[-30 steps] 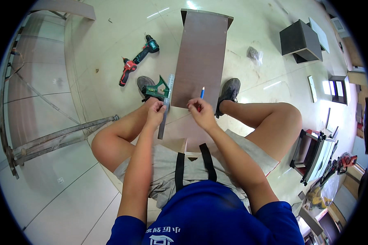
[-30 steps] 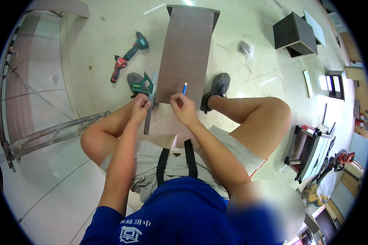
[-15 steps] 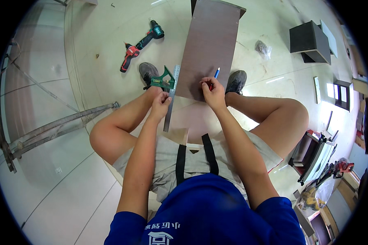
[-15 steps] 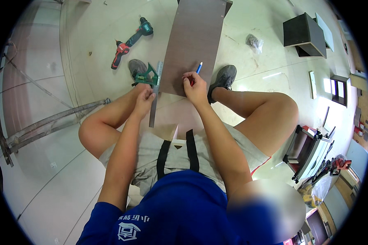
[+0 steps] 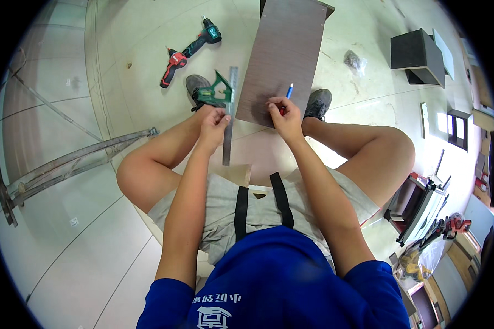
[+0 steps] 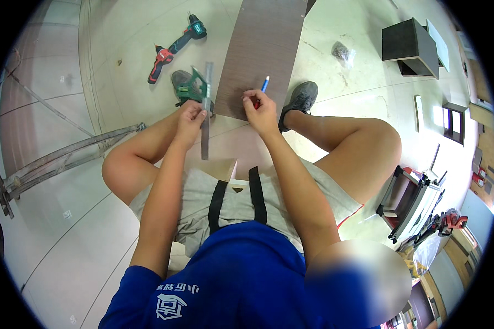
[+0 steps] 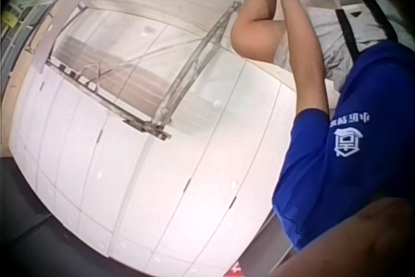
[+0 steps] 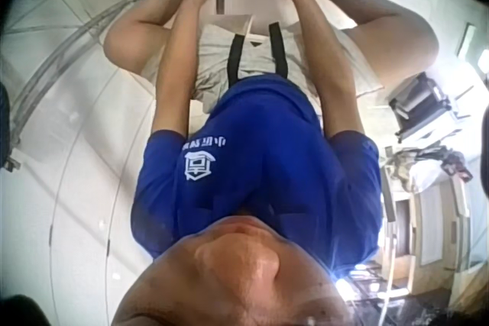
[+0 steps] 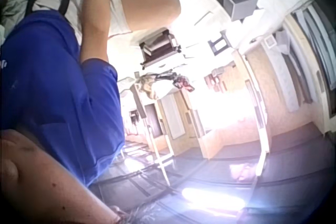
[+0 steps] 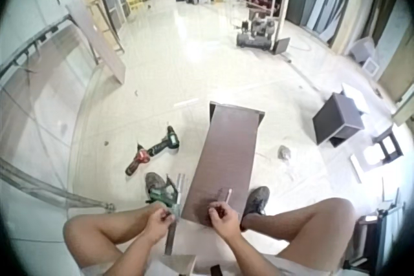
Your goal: The person measures and marks a wooden board with a ruler and pencil, then uses a cordless drill to create holes. They flip the board and continue drilling additional holes, handling the board and tools throughout the process.
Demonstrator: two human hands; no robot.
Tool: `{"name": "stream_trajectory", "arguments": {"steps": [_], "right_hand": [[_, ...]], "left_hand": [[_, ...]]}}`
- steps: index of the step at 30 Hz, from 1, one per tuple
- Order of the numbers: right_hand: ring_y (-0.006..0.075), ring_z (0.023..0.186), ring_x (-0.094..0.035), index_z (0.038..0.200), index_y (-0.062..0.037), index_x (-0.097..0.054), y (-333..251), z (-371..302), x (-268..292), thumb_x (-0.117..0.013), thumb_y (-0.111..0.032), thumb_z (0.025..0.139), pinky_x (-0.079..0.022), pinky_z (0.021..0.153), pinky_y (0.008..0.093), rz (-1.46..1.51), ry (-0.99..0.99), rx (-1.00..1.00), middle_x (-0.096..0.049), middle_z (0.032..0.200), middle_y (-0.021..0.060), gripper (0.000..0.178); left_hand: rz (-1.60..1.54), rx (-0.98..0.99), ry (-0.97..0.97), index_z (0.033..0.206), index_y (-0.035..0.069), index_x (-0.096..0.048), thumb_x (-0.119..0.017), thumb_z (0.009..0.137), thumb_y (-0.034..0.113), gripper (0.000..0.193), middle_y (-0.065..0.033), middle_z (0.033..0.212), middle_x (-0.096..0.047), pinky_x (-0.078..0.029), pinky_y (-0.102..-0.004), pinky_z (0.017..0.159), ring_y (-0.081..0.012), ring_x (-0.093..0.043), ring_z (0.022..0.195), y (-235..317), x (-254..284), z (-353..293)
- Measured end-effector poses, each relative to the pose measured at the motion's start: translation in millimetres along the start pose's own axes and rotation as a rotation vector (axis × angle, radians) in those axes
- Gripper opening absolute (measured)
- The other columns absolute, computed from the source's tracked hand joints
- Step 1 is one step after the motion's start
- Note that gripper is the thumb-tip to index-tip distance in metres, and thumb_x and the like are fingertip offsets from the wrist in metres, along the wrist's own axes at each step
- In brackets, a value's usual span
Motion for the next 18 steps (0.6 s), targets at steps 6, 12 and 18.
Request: {"name": "stream_trajectory", "arguments": {"steps": [6, 12, 18], "right_hand": [[0.0124, 0.083, -0.065, 0.111, 0.0026, -0.063, -47.0, -35.9, -32.4, -0.062, -0.025, 0.097, -0.052, 0.077, 0.0265, 0.147, -0.608, -0.286, -0.069, 0.100, 0.0085, 0.031], [0.0161, 0.073, -0.067, 0.114, 0.0012, -0.062, -77.0, -38.0, -30.4, -0.058, -0.024, 0.100, -0.057, 0.072, 0.0286, 0.752, -0.671, -0.517, -0.068, 0.099, 0.0101, 0.029], [0.0131, 0.074, -0.068, 0.116, 0.0039, -0.061, -124.8, -12.8, -2.7, -0.060, -0.005, 0.096, -0.059, 0.072, 0.0263, 0.416, -0.514, -0.369, -0.068, 0.097, 0.0106, 0.022]], "left_hand": [[-0.626, -0.208, 0.047, 0.111, 0.008, -0.053, -0.060, 0.096, 0.008, 0.016, -0.0056, 0.100, -0.063, -0.054, -0.0368, 0.087, -0.0193, -0.064, 0.094, 111.4, -11.2, -29.3], [-0.746, -0.410, -0.149, 0.114, 0.011, -0.054, -0.059, 0.097, 0.009, 0.018, -0.0079, 0.114, -0.063, -0.053, -0.0416, 0.093, -0.0262, -0.061, 0.112, 143.0, 0.8, -51.1], [-0.645, -0.205, -0.150, 0.138, 0.004, -0.045, -0.060, 0.096, 0.013, 0.045, -0.0133, 0.131, -0.058, -0.050, -0.0426, 0.096, -0.0293, -0.057, 0.121, 139.9, 3.4, -95.8]]}}
Point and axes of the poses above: each hand's wrist, its own z-axis towards the middle knuckle, its own x-axis out of the back of the hand, y = z × x, the point moved 6 cm from there along z, towards the middle knuckle
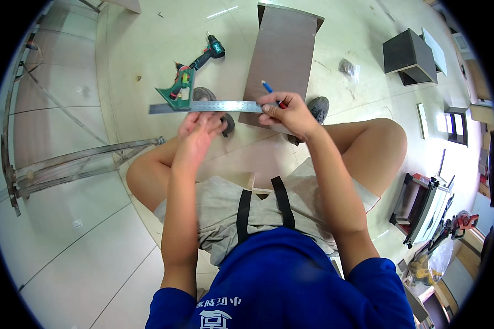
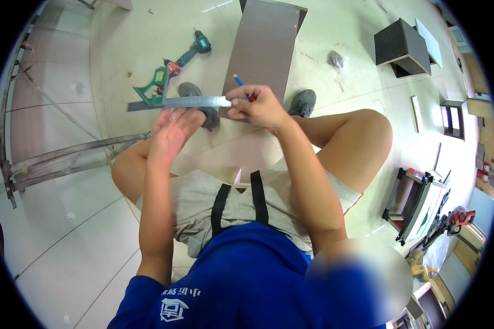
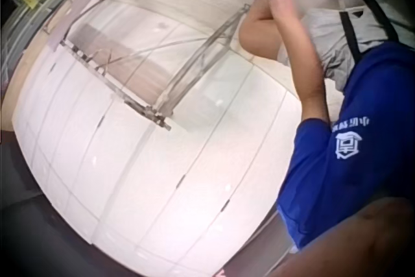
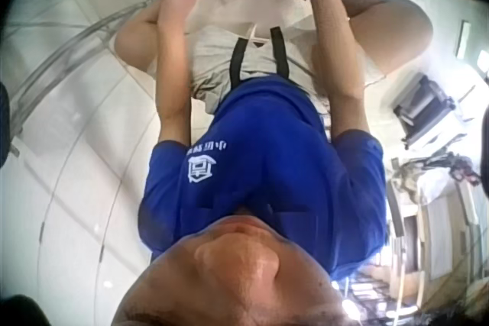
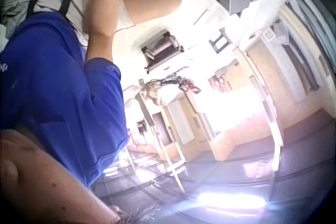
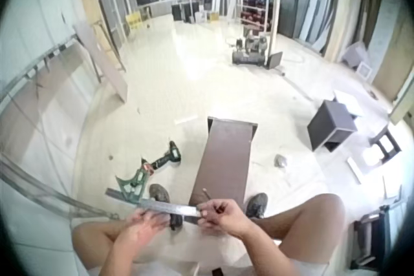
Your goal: The person measures and marks a wooden board with a ruler and pencil, then uses a cordless drill to create holes. They flip the board and continue drilling additional holes, handling the board and tools throughout the process.
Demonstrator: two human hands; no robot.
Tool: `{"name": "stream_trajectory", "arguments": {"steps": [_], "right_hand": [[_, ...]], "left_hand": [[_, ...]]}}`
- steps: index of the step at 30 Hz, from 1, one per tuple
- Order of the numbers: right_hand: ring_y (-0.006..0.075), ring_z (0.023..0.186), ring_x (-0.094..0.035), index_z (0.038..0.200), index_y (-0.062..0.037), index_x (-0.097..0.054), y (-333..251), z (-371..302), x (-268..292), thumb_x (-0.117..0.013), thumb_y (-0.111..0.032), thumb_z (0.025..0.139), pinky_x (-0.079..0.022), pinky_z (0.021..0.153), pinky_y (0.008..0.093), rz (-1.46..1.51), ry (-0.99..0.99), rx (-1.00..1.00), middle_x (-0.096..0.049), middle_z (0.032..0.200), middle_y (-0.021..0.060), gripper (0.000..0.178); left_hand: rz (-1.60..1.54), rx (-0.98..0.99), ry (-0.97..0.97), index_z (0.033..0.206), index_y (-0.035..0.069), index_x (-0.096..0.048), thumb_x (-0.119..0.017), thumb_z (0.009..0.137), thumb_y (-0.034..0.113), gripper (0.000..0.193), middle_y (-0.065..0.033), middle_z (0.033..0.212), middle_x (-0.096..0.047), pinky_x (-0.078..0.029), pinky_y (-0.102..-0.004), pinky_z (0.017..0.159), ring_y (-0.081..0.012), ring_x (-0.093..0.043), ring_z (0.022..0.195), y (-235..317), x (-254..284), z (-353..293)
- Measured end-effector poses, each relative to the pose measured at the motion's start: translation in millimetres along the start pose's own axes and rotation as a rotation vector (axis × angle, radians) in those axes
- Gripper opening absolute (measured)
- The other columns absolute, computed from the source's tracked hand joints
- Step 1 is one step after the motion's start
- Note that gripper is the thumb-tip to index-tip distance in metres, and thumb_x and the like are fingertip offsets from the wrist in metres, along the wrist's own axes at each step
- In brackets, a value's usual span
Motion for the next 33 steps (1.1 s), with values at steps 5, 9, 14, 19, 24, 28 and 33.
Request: {"name": "stream_trajectory", "arguments": {"steps": [5, 9, 14, 19, 24, 28, 33], "right_hand": [[0.0148, 0.070, -0.066, 0.124, 0.0010, -0.060, -77.7, -10.6, 0.9, -0.053, 0.008, 0.088, -0.052, 0.065, 0.0282, -0.872, -0.079, 0.327, -0.064, 0.082, 0.0084, 0.038], [0.0181, 0.061, -0.063, 0.125, -0.0003, -0.061, -99.6, -2.5, -31.3, -0.053, 0.010, 0.075, -0.049, 0.060, 0.0324, -1.187, -0.306, 0.425, -0.060, 0.074, 0.0088, 0.051], [0.0168, 0.061, -0.064, 0.123, 0.0000, -0.060, -79.1, 33.1, -58.8, -0.055, 0.009, 0.078, -0.049, 0.065, 0.0316, -1.076, -0.519, 0.291, -0.062, 0.075, 0.0081, 0.046], [0.0168, 0.069, -0.070, 0.121, -0.0002, -0.059, -49.9, 53.5, -27.4, -0.063, 0.002, 0.084, -0.051, 0.067, 0.0312, -0.939, -0.461, 0.124, -0.063, 0.085, 0.0125, 0.037], [0.0150, 0.072, -0.070, 0.110, 0.0011, -0.062, -44.9, 69.0, -5.9, -0.071, -0.012, 0.087, -0.052, 0.068, 0.0277, -0.737, -0.306, 0.093, -0.063, 0.081, 0.0073, 0.028], [0.0141, 0.072, -0.068, 0.107, -0.0010, -0.060, -47.4, 76.3, 11.7, -0.071, -0.012, 0.090, -0.055, 0.070, 0.0256, -0.475, -0.218, 0.032, -0.069, 0.088, 0.0073, 0.023], [0.0170, 0.069, -0.069, 0.104, -0.0009, -0.060, -37.4, 76.8, 23.2, -0.064, -0.030, 0.096, -0.059, 0.068, 0.0281, -0.422, -0.042, -0.093, -0.071, 0.089, 0.0119, 0.030]], "left_hand": [[0.770, 0.147, -0.023, 0.130, 0.000, -0.055, -0.063, 0.094, 0.014, 0.040, -0.0141, 0.124, -0.063, -0.050, -0.0346, 0.092, -0.0232, -0.062, 0.113, 22.5, 0.4, -52.9], [1.090, -0.205, -0.072, 0.125, -0.004, -0.057, -0.065, 0.092, 0.016, 0.039, -0.0152, 0.114, -0.067, -0.050, -0.0318, 0.087, -0.0224, -0.065, 0.102, 37.6, -43.2, -30.0], [0.800, 0.051, -0.208, 0.115, -0.003, -0.059, -0.057, 0.098, 0.018, 0.027, -0.0067, 0.097, -0.066, -0.049, -0.0283, 0.076, -0.0139, -0.062, 0.083, -25.9, -16.2, 30.9], [0.622, 0.112, -0.203, 0.100, 0.001, -0.058, -0.055, 0.100, 0.016, 0.016, -0.0009, 0.084, -0.059, -0.047, -0.0258, 0.073, -0.0104, -0.058, 0.077, -63.2, -8.2, 35.2], [0.644, 0.102, -0.140, 0.099, 0.000, -0.060, -0.059, 0.098, 0.013, 0.014, -0.0005, 0.081, -0.059, -0.046, -0.0245, 0.071, -0.0099, -0.056, 0.074, -55.0, 4.9, 48.9], [0.633, 0.109, -0.127, 0.098, -0.001, -0.060, -0.061, 0.097, 0.011, 0.013, -0.0010, 0.081, -0.060, -0.047, -0.0250, 0.068, -0.0097, -0.057, 0.073, -46.6, 9.7, 53.2], [0.825, 0.013, -0.105, 0.094, -0.002, -0.061, -0.062, 0.094, 0.008, 0.010, -0.0045, 0.080, -0.063, -0.047, -0.0262, 0.065, -0.0097, -0.058, 0.073, -34.3, 17.8, 57.3]]}}
Point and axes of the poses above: each hand's wrist, its own z-axis towards the middle knuckle, its own x-axis out of the back of the hand, y = z × x, the point moved 6 cm from there along z, towards the middle knuckle
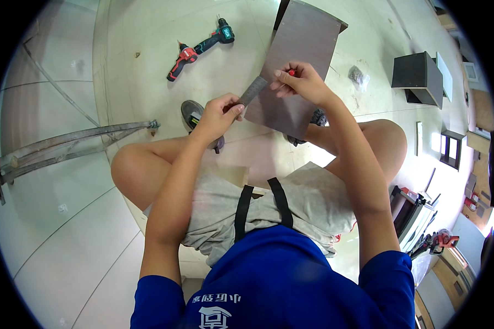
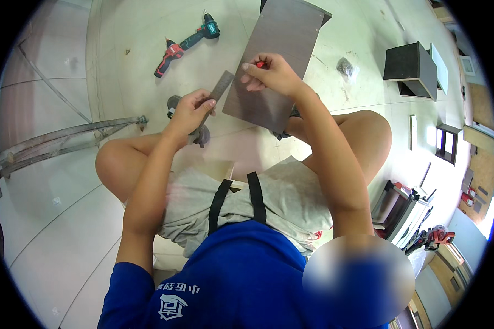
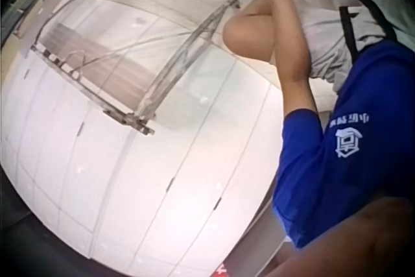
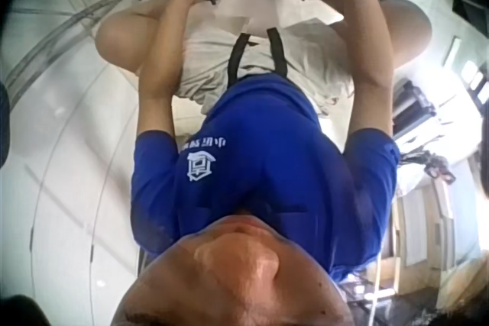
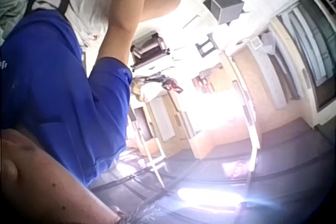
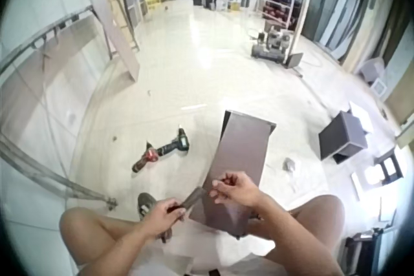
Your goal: The person measures and marks a wooden board with a ruler and pencil, then uses a cordless drill to create holes. They flip the board and continue drilling additional holes, handling the board and tools throughout the process.
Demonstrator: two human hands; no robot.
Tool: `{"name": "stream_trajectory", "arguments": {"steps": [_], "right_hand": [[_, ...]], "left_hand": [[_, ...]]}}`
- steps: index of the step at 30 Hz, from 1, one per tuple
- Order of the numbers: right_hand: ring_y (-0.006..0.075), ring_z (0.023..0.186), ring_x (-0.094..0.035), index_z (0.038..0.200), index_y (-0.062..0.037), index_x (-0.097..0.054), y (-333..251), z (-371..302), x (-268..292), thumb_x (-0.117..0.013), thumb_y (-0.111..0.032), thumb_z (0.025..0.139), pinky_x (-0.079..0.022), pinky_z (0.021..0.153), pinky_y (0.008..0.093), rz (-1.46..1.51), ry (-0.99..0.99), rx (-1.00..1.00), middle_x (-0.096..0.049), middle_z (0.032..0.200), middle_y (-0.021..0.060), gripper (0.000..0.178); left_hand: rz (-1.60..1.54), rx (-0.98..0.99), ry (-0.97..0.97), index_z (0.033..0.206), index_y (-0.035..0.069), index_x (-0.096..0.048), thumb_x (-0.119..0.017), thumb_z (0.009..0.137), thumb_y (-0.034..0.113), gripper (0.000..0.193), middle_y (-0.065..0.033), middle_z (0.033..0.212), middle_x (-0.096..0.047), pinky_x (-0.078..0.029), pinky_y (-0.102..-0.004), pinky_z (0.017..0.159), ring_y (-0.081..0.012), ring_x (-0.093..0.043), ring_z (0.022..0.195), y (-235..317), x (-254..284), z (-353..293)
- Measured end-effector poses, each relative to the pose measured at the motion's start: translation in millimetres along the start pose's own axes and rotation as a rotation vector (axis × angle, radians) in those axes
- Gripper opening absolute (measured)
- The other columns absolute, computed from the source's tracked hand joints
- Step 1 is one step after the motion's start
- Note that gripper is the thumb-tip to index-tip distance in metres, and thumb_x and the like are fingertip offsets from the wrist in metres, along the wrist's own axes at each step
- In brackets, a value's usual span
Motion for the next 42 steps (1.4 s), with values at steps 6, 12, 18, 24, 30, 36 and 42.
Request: {"name": "stream_trajectory", "arguments": {"steps": [6, 12, 18, 24, 30, 36, 42], "right_hand": [[0.0171, 0.073, -0.070, 0.108, 0.0020, -0.057, 18.7, -29.8, -64.3, -0.065, -0.025, 0.094, -0.060, 0.068, 0.0313, 0.374, -0.302, -0.348, -0.071, 0.092, 0.0161, 0.031], [0.0125, 0.068, -0.064, 0.105, -0.0029, -0.060, 41.1, -38.6, -118.3, -0.067, -0.016, 0.092, -0.056, 0.061, 0.0274, 0.553, -0.251, -0.239, -0.066, 0.086, 0.0047, 0.020], [0.0076, 0.062, -0.053, 0.089, -0.0063, -0.062, 77.2, -4.6, -120.6, -0.070, -0.018, 0.092, -0.046, 0.053, 0.0233, 0.269, -0.009, -0.032, -0.056, 0.073, -0.0011, 0.014], [0.0098, 0.055, -0.055, 0.079, -0.0012, -0.060, 87.4, 24.6, -99.8, -0.072, -0.019, 0.089, -0.046, 0.049, 0.0258, 0.120, 0.077, 0.120, -0.057, 0.063, 0.0030, 0.024], [0.0110, 0.063, -0.062, 0.095, 0.0012, -0.068, 86.5, 38.5, -53.3, -0.068, -0.019, 0.089, -0.050, 0.057, 0.0288, -0.102, 0.301, 0.253, -0.067, 0.074, 0.0067, 0.021], [0.0094, 0.061, -0.059, 0.101, 0.0009, -0.068, 115.8, 26.1, 14.0, -0.064, -0.016, 0.090, -0.048, 0.056, 0.0260, 0.096, 0.455, 0.133, -0.070, 0.082, 0.0061, 0.021], [0.0104, 0.063, -0.062, 0.104, 0.0016, -0.066, 135.0, 20.3, 26.7, -0.061, -0.015, 0.092, -0.050, 0.058, 0.0248, 0.121, 0.439, 0.060, -0.071, 0.085, 0.0067, 0.022]], "left_hand": [[0.590, -0.562, 0.167, 0.093, 0.001, -0.065, -0.068, 0.079, 0.002, 0.015, -0.0078, 0.096, -0.068, -0.050, -0.0351, 0.074, -0.0275, -0.064, 0.086, 67.1, 7.1, -21.6], [0.838, -0.753, 0.257, 0.090, 0.005, -0.067, -0.065, 0.076, -0.002, 0.017, -0.0037, 0.105, -0.067, -0.049, -0.0392, 0.085, -0.0260, -0.064, 0.098, 85.9, -2.7, -40.2], [-0.122, 0.071, 0.343, 0.109, 0.000, -0.061, -0.067, 0.090, 0.008, 0.022, -0.0058, 0.094, -0.065, -0.047, -0.0257, 0.070, -0.0139, -0.061, 0.084, -5.1, 25.5, -30.2], [-0.263, 0.294, -0.026, 0.097, 0.000, -0.063, -0.063, 0.093, 0.006, 0.007, -0.0021, 0.083, -0.062, -0.044, -0.0249, 0.061, -0.0107, -0.057, 0.074, -41.7, 17.8, -21.8], [-0.267, 0.260, 0.015, 0.094, 0.000, -0.063, -0.063, 0.094, 0.007, 0.006, -0.0030, 0.080, -0.064, -0.049, -0.0253, 0.065, -0.0120, -0.061, 0.071, -89.1, 14.0, 15.2], [-0.149, 0.382, -0.013, 0.096, 0.001, -0.064, -0.062, 0.096, 0.010, 0.009, -0.0034, 0.087, -0.066, -0.054, -0.0277, 0.071, -0.0117, -0.064, 0.082, -113.8, -2.7, 29.9], [-0.233, 0.477, -0.016, 0.102, 0.001, -0.063, -0.061, 0.096, 0.012, 0.013, -0.0055, 0.093, -0.067, -0.057, -0.0294, 0.074, -0.0146, -0.065, 0.087, -126.0, -11.1, 24.6]]}}
Point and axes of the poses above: each hand's wrist, its own z-axis towards the middle knuckle, its own x-axis out of the back of the hand, y = z × x, the point moved 6 cm from there along z, towards the middle knuckle
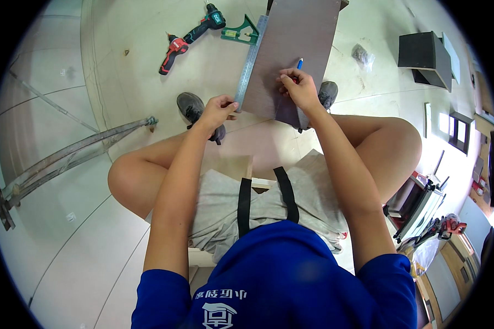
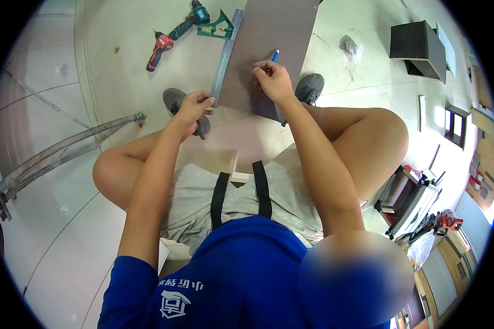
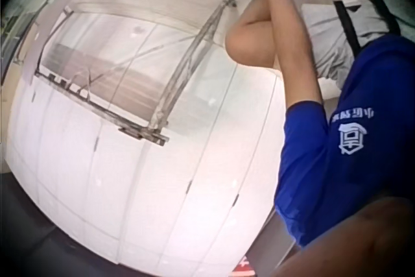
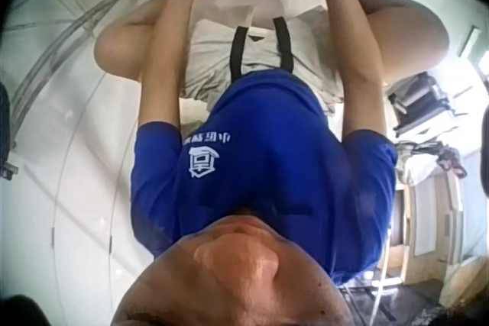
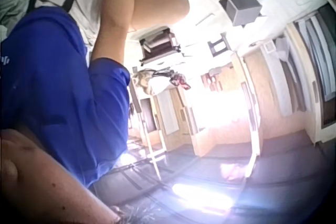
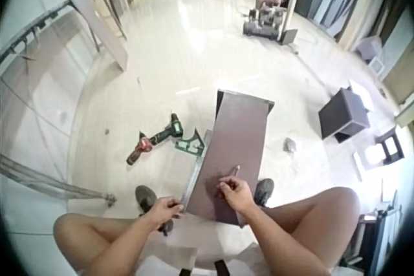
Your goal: The person measures and marks a wooden board with a ruler and pencil, then uses a cordless drill to create holes. They flip the board and continue drilling additional holes, handling the board and tools throughout the process.
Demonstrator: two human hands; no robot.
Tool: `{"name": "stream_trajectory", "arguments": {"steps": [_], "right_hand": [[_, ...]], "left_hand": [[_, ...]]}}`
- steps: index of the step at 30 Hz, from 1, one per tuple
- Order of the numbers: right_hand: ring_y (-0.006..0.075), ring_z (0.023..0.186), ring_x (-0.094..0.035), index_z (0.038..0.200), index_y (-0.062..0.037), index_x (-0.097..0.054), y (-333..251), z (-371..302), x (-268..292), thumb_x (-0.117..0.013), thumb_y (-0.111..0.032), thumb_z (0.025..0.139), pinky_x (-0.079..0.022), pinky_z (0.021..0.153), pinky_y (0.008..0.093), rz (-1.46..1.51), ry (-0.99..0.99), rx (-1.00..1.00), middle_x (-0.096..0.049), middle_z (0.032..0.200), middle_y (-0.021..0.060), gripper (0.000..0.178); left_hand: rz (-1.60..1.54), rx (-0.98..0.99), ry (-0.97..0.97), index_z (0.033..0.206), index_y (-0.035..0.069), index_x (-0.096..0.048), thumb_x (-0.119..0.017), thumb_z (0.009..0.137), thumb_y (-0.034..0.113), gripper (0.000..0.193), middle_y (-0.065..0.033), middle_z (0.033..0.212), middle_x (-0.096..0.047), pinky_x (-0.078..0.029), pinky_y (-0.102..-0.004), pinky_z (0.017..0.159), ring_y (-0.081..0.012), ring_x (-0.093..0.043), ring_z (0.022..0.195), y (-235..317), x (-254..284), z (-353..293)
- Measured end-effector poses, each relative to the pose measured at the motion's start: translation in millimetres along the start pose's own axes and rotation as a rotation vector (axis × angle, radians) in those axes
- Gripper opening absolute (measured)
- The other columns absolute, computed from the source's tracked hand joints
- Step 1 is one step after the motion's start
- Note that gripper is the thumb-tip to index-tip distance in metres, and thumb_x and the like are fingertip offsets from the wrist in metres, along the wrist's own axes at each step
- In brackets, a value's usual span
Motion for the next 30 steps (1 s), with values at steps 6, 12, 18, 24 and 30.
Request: {"name": "stream_trajectory", "arguments": {"steps": [6, 12, 18, 24, 30], "right_hand": [[0.0122, 0.073, -0.065, 0.108, 0.0025, -0.063, 3.1, -4.1, -6.1, -0.058, -0.014, 0.096, -0.053, 0.064, 0.0248, -0.101, -0.025, 0.005, -0.070, 0.090, 0.0084, 0.021], [0.0129, 0.075, -0.068, 0.107, 0.0028, -0.063, -1.3, -7.1, -3.0, -0.060, -0.012, 0.094, -0.054, 0.067, 0.0247, -0.082, -0.011, 0.019, -0.070, 0.090, 0.0084, 0.020], [0.0153, 0.076, -0.070, 0.107, 0.0012, -0.066, -7.1, -14.6, -2.7, -0.065, -0.011, 0.085, -0.054, 0.074, 0.0291, -0.197, 0.045, 0.183, -0.071, 0.087, 0.0081, 0.025], [0.0199, 0.072, -0.069, 0.118, -0.0011, -0.061, -21.3, -26.7, -9.1, -0.069, -0.009, 0.086, -0.053, 0.077, 0.0299, -0.265, 0.030, 0.351, -0.072, 0.091, 0.0101, 0.034], [0.0225, 0.075, -0.069, 0.127, 0.0019, -0.055, -31.4, -43.3, -30.5, -0.058, -0.024, 0.097, -0.054, 0.075, 0.0328, -0.312, -0.088, 0.397, -0.071, 0.084, 0.0150, 0.040]], "left_hand": [[0.033, -0.003, 0.011, 0.105, 0.000, -0.063, -0.061, 0.096, 0.012, 0.015, -0.0063, 0.095, -0.068, -0.056, -0.0292, 0.073, -0.0151, -0.066, 0.086, -3.4, 6.9, 6.9], [0.096, -0.043, 0.011, 0.103, 0.000, -0.062, -0.062, 0.096, 0.012, 0.013, -0.0055, 0.093, -0.068, -0.056, -0.0288, 0.072, -0.0146, -0.066, 0.086, 1.8, 3.2, 8.1], [0.100, -0.060, -0.001, 0.100, 0.001, -0.063, -0.062, 0.096, 0.011, 0.012, -0.0049, 0.092, -0.068, -0.056, -0.0291, 0.073, -0.0139, -0.066, 0.085, 2.7, 3.3, 8.7], [0.117, -0.030, 0.019, 0.101, 0.001, -0.063, -0.062, 0.096, 0.011, 0.012, -0.0046, 0.091, -0.068, -0.057, -0.0284, 0.073, -0.0132, -0.066, 0.085, 3.6, 4.1, 9.7], [0.081, -0.017, 0.025, 0.102, 0.000, -0.062, -0.062, 0.095, 0.011, 0.012, -0.0044, 0.093, -0.068, -0.056, -0.0278, 0.073, -0.0129, -0.065, 0.084, 0.0, 6.3, 9.4]]}}
Point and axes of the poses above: each hand's wrist, its own z-axis towards the middle knuckle, its own x-axis out of the back of the hand, y = z × x, the point moved 6 cm from there along z, towards the middle knuckle
